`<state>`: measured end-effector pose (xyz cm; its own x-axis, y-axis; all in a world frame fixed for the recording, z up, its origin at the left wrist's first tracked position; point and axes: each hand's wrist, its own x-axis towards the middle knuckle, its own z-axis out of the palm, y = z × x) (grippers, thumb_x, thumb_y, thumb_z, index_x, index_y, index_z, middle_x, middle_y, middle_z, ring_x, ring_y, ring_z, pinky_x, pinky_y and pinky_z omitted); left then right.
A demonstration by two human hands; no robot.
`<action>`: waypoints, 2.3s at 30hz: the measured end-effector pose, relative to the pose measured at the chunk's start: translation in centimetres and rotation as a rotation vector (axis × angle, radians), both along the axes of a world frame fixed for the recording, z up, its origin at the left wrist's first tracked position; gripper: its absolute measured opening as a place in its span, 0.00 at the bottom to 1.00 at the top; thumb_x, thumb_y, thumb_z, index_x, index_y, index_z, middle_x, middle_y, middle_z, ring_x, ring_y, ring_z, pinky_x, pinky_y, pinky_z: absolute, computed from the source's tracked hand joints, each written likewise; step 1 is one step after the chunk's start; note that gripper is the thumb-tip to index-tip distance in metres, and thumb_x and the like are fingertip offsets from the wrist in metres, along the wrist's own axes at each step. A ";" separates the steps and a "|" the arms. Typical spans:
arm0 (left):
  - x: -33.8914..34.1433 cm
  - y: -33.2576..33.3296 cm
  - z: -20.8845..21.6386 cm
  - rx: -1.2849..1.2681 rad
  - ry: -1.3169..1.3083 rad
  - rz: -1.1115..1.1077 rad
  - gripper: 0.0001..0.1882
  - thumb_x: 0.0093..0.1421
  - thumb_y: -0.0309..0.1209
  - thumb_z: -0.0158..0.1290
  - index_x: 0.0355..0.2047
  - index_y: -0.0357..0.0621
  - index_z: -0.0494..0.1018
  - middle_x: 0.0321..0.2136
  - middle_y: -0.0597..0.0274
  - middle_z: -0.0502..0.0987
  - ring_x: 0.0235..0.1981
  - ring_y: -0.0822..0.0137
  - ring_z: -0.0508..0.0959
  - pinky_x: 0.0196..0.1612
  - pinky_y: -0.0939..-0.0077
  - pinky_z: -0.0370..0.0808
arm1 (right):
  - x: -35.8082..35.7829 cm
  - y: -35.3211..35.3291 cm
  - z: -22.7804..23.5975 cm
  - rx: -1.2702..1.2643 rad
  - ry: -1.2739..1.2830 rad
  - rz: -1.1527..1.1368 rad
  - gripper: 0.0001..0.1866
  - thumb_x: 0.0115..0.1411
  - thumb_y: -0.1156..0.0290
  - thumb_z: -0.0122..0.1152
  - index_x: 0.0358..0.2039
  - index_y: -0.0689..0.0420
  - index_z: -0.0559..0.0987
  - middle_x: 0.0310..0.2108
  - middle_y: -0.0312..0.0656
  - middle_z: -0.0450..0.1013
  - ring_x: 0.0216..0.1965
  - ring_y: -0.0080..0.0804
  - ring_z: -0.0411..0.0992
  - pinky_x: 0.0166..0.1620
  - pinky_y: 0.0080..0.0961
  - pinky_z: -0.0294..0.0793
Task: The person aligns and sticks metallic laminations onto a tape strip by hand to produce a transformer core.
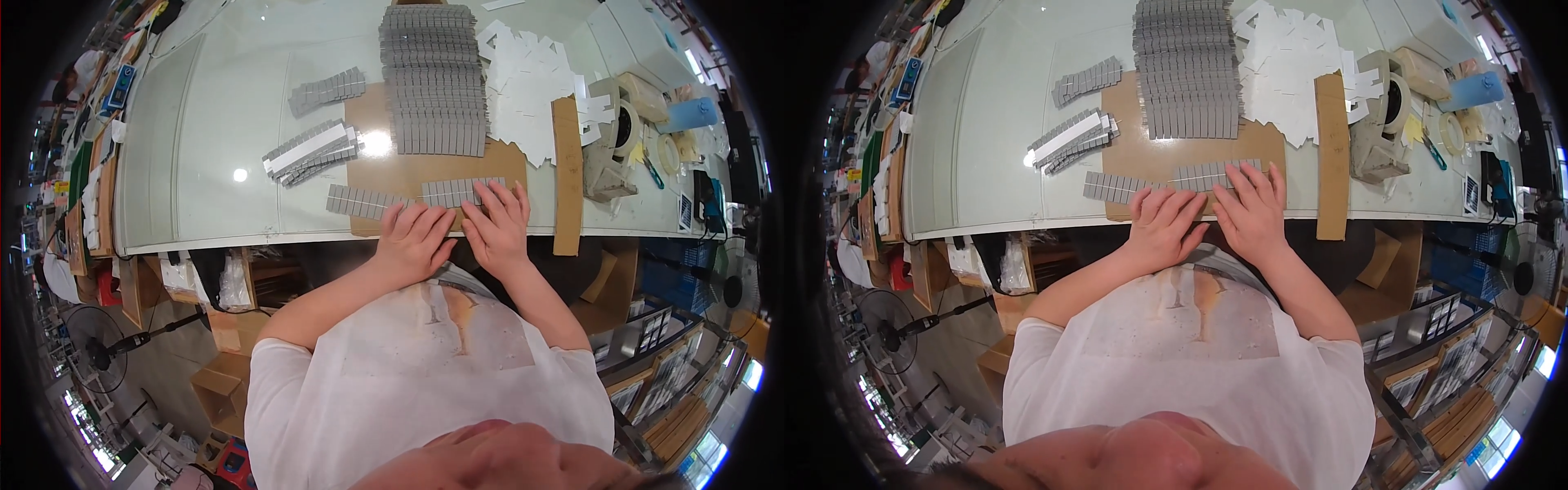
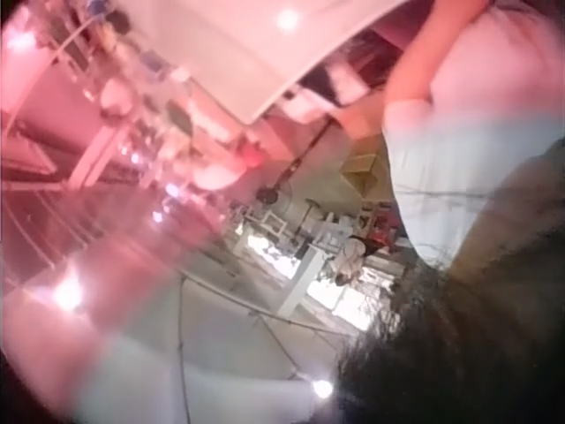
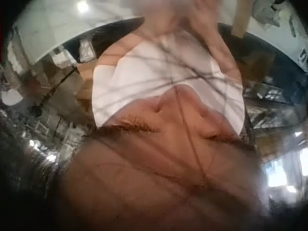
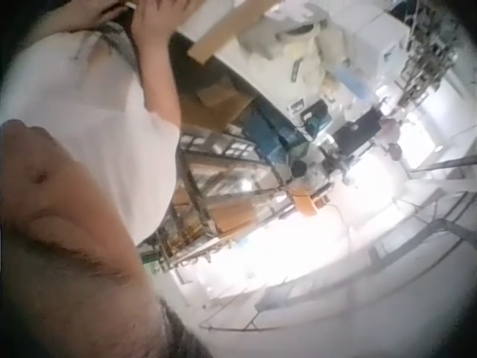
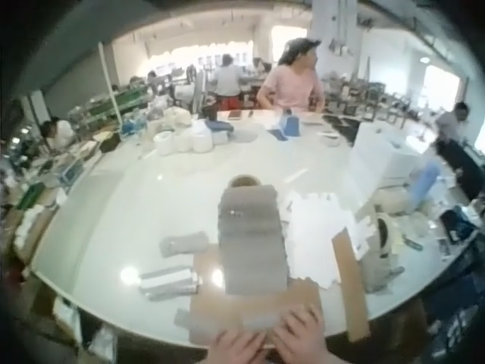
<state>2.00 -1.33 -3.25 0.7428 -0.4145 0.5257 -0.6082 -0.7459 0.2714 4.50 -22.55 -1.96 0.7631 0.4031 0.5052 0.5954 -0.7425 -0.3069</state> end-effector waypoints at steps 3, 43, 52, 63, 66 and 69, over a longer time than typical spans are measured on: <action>-0.2 -0.3 -0.4 0.043 -0.031 0.041 0.27 0.58 0.45 0.61 0.56 0.50 0.76 0.54 0.68 0.74 0.57 0.65 0.69 0.67 0.53 0.54 | 0.0 -0.1 -0.2 0.011 0.022 0.006 0.14 0.62 0.64 0.65 0.46 0.54 0.85 0.59 0.45 0.75 0.62 0.48 0.68 0.69 0.57 0.54; 0.0 -2.1 0.1 0.053 0.027 -0.019 0.27 0.56 0.40 0.62 0.57 0.52 0.76 0.55 0.68 0.73 0.57 0.65 0.68 0.67 0.55 0.55 | -0.5 -2.9 -0.2 0.010 -0.010 -0.072 0.16 0.58 0.66 0.66 0.47 0.53 0.85 0.59 0.44 0.74 0.59 0.45 0.68 0.66 0.53 0.57; -0.3 -2.8 -0.7 0.100 0.000 0.060 0.33 0.54 0.43 0.64 0.60 0.52 0.73 0.60 0.64 0.69 0.59 0.63 0.67 0.68 0.53 0.53 | -0.8 -2.4 -0.4 -0.060 0.047 -0.052 0.17 0.61 0.62 0.64 0.50 0.49 0.85 0.63 0.44 0.70 0.63 0.46 0.65 0.68 0.55 0.55; 0.1 -2.9 -0.1 0.092 0.012 0.061 0.32 0.54 0.42 0.64 0.60 0.52 0.73 0.58 0.65 0.70 0.59 0.64 0.67 0.66 0.54 0.54 | -0.5 -2.7 0.0 0.038 0.039 -0.056 0.14 0.61 0.66 0.64 0.47 0.53 0.85 0.60 0.45 0.73 0.61 0.47 0.67 0.67 0.54 0.56; 0.1 -2.1 -0.2 0.036 0.004 -0.012 0.29 0.54 0.40 0.63 0.58 0.53 0.75 0.55 0.67 0.71 0.57 0.64 0.67 0.65 0.55 0.56 | -0.9 -3.4 -0.3 0.145 0.012 -0.092 0.12 0.59 0.71 0.64 0.44 0.57 0.84 0.56 0.47 0.75 0.58 0.48 0.69 0.66 0.52 0.58; -0.6 -0.6 -0.9 -0.022 -0.035 -0.124 0.25 0.54 0.37 0.63 0.54 0.53 0.77 0.52 0.69 0.73 0.54 0.65 0.68 0.62 0.57 0.59 | -1.5 -4.3 -0.5 0.178 -0.008 -0.151 0.11 0.59 0.73 0.64 0.42 0.59 0.84 0.53 0.47 0.76 0.55 0.49 0.70 0.64 0.52 0.61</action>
<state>1.38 -1.93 -4.12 0.6675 -0.4901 0.5606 -0.7049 -0.6584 0.2638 3.05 -26.84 -2.43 0.8035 0.1885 0.5646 0.4845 -0.7582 -0.4364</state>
